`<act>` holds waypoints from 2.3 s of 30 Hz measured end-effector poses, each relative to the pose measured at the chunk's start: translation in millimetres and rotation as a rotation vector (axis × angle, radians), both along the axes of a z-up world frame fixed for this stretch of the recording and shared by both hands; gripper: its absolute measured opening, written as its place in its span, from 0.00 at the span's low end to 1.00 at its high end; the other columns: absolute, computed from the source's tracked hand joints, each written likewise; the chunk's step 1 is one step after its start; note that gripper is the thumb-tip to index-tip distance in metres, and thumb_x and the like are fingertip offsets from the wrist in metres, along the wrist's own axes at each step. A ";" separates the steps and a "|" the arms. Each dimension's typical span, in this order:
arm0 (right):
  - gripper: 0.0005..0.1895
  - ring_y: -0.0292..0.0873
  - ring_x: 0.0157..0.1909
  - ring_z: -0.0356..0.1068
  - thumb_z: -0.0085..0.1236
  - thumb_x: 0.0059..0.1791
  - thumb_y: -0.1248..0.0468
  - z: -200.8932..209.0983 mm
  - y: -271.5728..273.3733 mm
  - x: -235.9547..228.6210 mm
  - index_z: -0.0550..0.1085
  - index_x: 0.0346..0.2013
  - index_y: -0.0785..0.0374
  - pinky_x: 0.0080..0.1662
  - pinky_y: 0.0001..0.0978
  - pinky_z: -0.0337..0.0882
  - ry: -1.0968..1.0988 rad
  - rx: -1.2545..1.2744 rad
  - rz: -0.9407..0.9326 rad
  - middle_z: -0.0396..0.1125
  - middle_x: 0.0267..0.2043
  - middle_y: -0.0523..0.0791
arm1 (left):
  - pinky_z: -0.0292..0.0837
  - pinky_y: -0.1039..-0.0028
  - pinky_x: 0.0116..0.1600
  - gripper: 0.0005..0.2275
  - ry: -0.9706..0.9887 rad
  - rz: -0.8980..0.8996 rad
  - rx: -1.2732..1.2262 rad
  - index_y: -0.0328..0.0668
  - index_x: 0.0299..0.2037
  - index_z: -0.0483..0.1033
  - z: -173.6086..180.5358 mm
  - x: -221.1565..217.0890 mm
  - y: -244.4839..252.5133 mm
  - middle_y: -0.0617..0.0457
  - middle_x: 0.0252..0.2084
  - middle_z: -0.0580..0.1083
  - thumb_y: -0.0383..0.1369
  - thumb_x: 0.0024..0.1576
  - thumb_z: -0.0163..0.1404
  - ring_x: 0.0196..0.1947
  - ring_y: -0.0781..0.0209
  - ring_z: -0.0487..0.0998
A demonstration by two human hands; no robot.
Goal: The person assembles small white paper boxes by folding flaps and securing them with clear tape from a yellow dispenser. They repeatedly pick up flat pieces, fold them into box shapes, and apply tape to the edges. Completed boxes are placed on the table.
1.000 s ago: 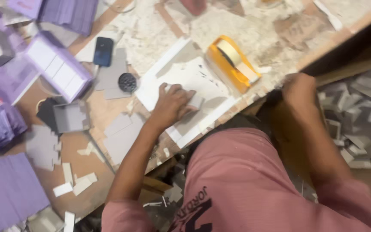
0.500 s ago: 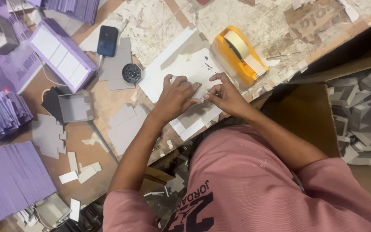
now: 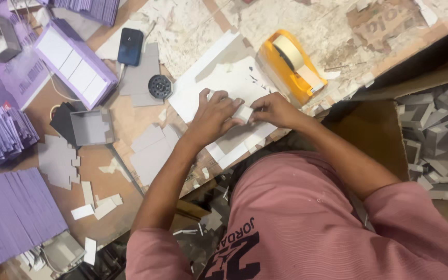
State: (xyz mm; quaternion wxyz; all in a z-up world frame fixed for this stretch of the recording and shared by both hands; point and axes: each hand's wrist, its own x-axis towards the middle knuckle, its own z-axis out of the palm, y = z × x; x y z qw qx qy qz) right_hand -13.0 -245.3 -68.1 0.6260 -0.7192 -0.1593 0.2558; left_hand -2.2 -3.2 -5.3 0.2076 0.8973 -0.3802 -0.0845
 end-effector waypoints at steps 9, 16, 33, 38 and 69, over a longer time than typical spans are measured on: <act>0.06 0.36 0.37 0.75 0.59 0.53 0.66 -75.4 -2.4 -9.9 0.78 0.36 0.67 0.43 0.28 0.74 0.228 0.083 -0.076 0.76 0.34 0.45 | 0.48 0.41 0.66 0.24 -0.008 0.013 -0.010 0.43 0.61 0.74 -4.6 -1.0 3.3 0.51 0.41 0.75 0.47 0.58 0.57 0.57 0.48 0.69; 0.14 0.41 0.49 0.73 0.58 0.55 0.63 -51.4 -4.9 -12.3 0.77 0.54 0.64 0.51 0.31 0.74 -0.087 -0.049 -0.145 0.73 0.48 0.50 | 0.52 0.45 0.63 0.21 0.059 0.082 -0.093 0.44 0.55 0.76 1.8 -11.6 3.3 0.53 0.44 0.77 0.40 0.53 0.60 0.53 0.50 0.71; 0.32 0.48 0.46 0.67 0.65 0.50 0.69 5.8 -220.7 -188.7 0.65 0.68 0.67 0.46 0.40 0.71 0.080 -0.892 -0.866 0.68 0.51 0.55 | 0.45 0.42 0.77 0.20 -0.030 0.567 0.027 0.49 0.56 0.76 0.5 -95.0 38.4 0.55 0.55 0.73 0.43 0.56 0.63 0.64 0.55 0.67; 0.28 0.50 0.41 0.65 0.62 0.55 0.65 30.1 -217.7 -198.2 0.66 0.67 0.69 0.43 0.42 0.67 0.126 -0.979 -0.881 0.67 0.46 0.56 | 0.54 0.46 0.69 0.36 0.272 0.611 0.558 0.40 0.70 0.64 -3.8 -116.5 96.3 0.45 0.73 0.61 0.41 0.51 0.62 0.71 0.40 0.59; 0.29 0.45 0.53 0.76 0.58 0.53 0.55 46.2 79.1 23.1 0.69 0.67 0.60 0.55 0.38 0.75 0.009 -0.057 0.389 0.77 0.53 0.51 | 0.74 0.76 0.37 0.08 0.036 0.886 -0.596 0.34 0.41 0.75 67.8 -79.8 95.2 0.50 0.34 0.79 0.29 0.59 0.60 0.34 0.66 0.80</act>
